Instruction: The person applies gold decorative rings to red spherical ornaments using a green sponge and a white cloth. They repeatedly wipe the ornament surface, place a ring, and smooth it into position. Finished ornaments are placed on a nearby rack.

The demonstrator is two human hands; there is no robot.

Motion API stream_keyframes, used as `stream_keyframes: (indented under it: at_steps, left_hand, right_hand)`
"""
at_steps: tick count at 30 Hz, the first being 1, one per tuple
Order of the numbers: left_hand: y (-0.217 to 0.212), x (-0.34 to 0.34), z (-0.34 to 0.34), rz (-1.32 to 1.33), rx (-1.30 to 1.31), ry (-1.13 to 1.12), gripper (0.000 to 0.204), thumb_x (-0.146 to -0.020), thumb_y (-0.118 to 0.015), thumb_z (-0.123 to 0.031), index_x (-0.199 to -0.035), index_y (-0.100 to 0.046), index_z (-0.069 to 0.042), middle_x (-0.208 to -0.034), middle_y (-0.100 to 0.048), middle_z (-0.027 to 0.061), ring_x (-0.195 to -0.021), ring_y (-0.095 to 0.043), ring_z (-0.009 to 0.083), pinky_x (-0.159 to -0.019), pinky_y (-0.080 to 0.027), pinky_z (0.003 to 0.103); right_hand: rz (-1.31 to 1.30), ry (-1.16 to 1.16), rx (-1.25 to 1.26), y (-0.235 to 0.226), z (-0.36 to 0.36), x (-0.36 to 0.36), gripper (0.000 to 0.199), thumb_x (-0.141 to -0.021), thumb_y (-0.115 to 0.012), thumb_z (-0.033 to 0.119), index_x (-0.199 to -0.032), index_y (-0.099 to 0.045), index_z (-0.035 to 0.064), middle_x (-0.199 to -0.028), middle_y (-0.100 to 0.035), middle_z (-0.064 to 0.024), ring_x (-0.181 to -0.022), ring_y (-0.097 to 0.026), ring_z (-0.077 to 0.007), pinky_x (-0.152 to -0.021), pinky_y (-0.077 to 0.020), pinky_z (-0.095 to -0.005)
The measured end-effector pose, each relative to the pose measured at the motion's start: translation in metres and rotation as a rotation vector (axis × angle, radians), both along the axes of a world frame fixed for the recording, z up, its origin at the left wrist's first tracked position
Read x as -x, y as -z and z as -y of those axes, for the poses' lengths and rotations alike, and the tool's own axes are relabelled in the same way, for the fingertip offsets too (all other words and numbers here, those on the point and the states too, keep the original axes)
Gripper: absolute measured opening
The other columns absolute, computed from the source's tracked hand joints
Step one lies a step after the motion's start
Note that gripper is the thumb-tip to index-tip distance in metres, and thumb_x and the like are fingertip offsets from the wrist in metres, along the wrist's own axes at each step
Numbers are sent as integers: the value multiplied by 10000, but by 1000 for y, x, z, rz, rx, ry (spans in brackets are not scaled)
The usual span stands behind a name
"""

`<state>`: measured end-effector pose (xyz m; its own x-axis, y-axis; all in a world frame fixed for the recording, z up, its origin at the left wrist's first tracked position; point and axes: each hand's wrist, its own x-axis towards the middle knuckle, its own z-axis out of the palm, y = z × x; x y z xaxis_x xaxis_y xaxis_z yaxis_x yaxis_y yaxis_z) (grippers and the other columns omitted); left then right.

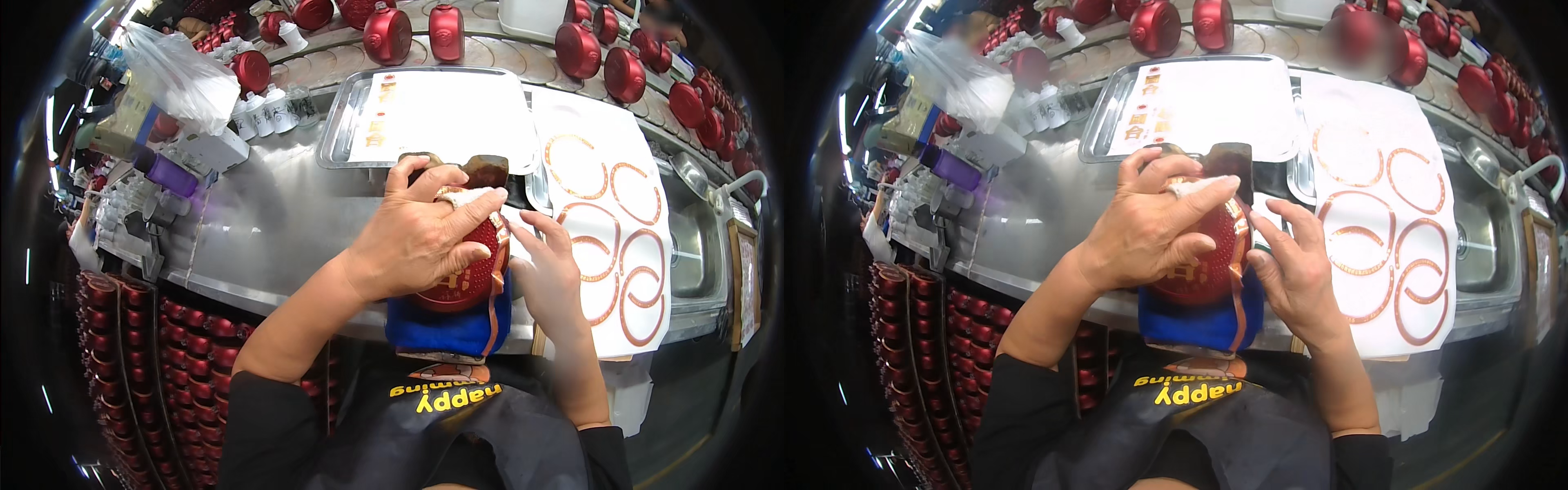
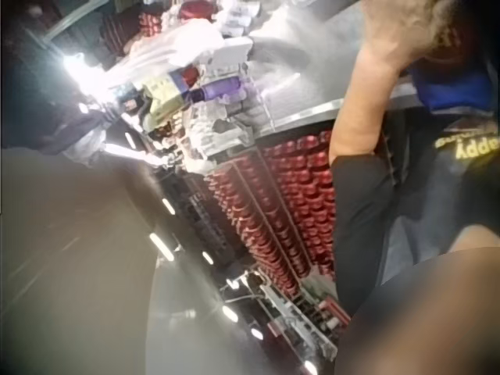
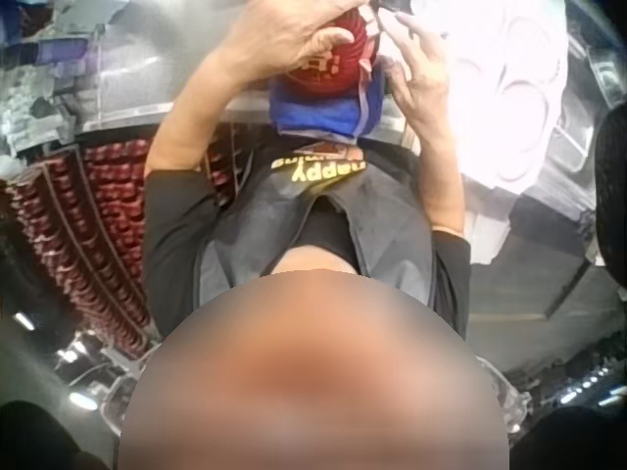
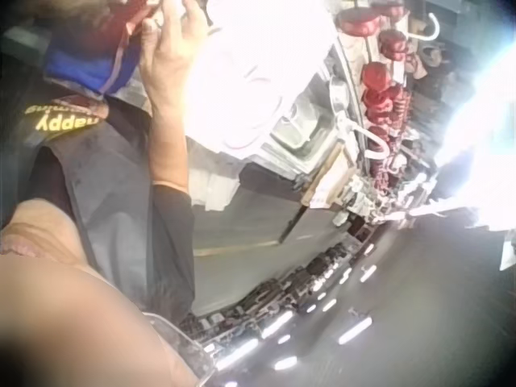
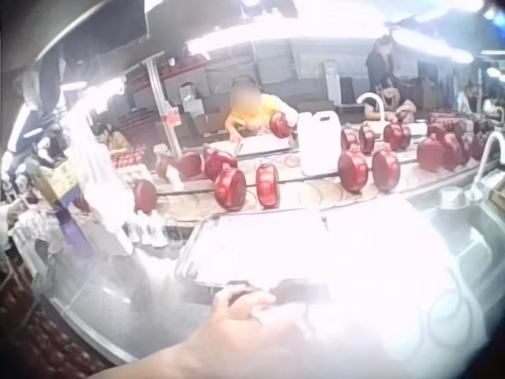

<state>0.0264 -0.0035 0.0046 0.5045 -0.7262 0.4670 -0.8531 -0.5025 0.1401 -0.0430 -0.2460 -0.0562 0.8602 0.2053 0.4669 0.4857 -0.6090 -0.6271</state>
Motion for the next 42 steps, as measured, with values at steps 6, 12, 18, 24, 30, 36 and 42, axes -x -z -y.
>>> stream_keyframes:
  at_steps: [6,12,18,24,30,36,42]
  left_hand:
    - [2,15,3,60,-6,-39,543,-951,-639,-496,-1347,-672,-126,-1091,-745,86,-1290,-509,298,-1166,-235,520]
    - [6,40,5,21,114,-154,476,-930,-674,-507,-1118,-708,-70,-1320,-645,177,-1303,-449,388,-1122,-285,563]
    - [26,95,45,-27,98,-375,533,-811,-792,-536,-1039,-656,-74,-1379,-542,240,-1377,-332,422,-1123,-245,619]
    - [41,93,61,48,100,-472,224,-759,-774,-222,-828,-622,-72,-1324,-547,262,-1404,-326,442,-1101,-255,649]
    - [34,98,67,8,123,-430,198,-729,-782,-170,-828,-642,-71,-1254,-567,274,-1364,-360,465,-1081,-258,642]
    - [40,103,74,59,89,-430,198,-738,-776,-191,-838,-648,-78,-1228,-593,245,-1343,-388,449,-1090,-255,634]
    - [47,106,72,119,109,-416,168,-741,-759,-181,-840,-649,-101,-1206,-611,191,-1293,-428,419,-1097,-263,616]
  right_hand:
    - [138,-4,12,2,3,9,421,-934,-666,26,-1355,-662,41,-1403,-539,-223,-1293,-524,-407,-1097,-425,-481]
    - [144,-38,178,-3,0,-4,557,-884,-650,-71,-1372,-663,196,-1452,-515,-154,-1381,-458,-378,-1159,-397,-464]
    - [187,15,194,-3,2,-10,523,-830,-692,-49,-1290,-720,197,-1442,-525,-128,-1352,-489,-371,-1148,-421,-447]
    - [217,32,146,-1,8,-11,564,-774,-639,-125,-1298,-697,78,-1380,-570,-147,-1310,-527,-358,-1112,-450,-454]
    - [216,-36,105,-4,10,-10,631,-788,-636,-107,-1378,-654,114,-1378,-554,-176,-1272,-520,-408,-1084,-450,-502]
    - [199,-24,153,-9,7,-9,559,-794,-663,-96,-1304,-712,128,-1394,-568,-137,-1314,-527,-358,-1105,-461,-440]
    - [142,-6,84,-9,8,-16,425,-855,-729,35,-1277,-689,70,-1337,-577,-195,-1245,-542,-404,-1056,-459,-491]
